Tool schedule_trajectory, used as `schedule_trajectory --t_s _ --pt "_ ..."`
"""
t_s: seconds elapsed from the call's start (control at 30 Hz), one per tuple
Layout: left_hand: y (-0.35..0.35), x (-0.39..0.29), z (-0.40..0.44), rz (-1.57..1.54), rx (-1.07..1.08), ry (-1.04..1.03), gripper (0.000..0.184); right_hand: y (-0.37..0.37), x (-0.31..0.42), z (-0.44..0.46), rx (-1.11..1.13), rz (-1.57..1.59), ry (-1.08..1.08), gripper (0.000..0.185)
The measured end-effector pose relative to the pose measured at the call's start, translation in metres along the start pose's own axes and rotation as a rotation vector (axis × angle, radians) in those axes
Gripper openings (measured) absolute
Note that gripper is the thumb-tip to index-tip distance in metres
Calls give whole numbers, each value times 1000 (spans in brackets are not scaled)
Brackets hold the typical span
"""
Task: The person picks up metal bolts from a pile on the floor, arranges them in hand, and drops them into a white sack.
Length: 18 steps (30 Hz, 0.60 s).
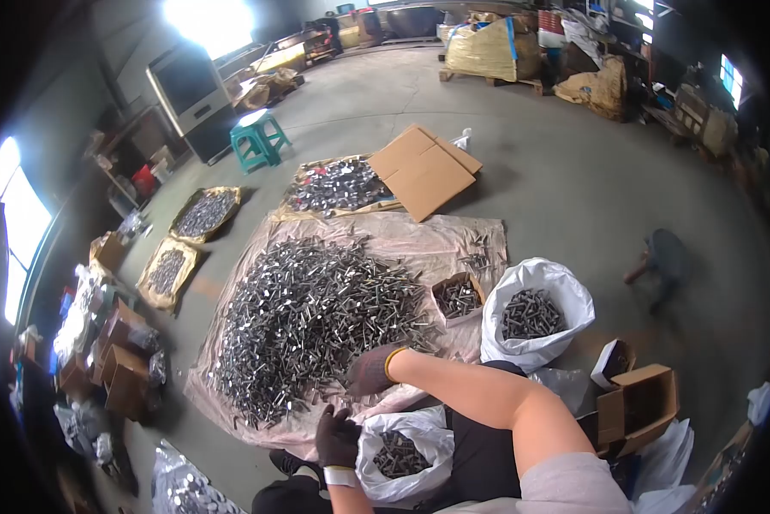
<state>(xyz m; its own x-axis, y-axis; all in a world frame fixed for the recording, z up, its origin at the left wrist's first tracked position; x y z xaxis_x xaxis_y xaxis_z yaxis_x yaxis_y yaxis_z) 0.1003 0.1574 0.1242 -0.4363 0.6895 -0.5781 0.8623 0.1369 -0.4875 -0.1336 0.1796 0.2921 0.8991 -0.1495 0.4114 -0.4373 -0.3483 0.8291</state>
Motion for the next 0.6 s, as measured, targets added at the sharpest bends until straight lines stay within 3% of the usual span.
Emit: schedule_trajectory --t_s 0.03,0.1,0.13,0.33,0.4,0.43,0.5,0.6 --pt "7 -7 3 -55 -138 32 41 6 1 -6 -46 30 -33 52" --pt "20 -18 2 -25 -291 -40 47 -3 -14 7 -66 -67 -7 53" --pt "11 -25 -20 44 -344 -126 42 -2 -20 8 -80 -70 -6 53" --pt "26 -11 -62 88 -271 -274 24 -7 -46 8 -220 41 -14 50" --pt "18 -7 -83 87 -266 -315 15 6 -48 -2 -168 5 15 50" --pt "20 -6 -86 105 -285 -332 14 23 -42 -28 -212 15 152 48" --pt "22 -4 -96 132 -279 -365 15 7 -69 -5 -270 -11 -18 48" --pt "33 -7 -106 174 -279 -382 23 5 -82 -18 -274 17 -88 50"
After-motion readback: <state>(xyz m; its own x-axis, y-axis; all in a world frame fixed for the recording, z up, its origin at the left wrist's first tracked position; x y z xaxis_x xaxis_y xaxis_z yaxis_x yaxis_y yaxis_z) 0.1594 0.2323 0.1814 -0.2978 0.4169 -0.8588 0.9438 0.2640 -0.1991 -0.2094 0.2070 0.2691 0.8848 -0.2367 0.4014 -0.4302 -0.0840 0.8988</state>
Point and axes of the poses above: each hand's wrist, its own z-axis towards the middle knuckle, its own y-axis out of the back of the hand, x = y × z, the point moved 1 cm from there along z, towards the middle knuckle, and after that the axes turned 13 degrees about -x, right-handed, at the moved point
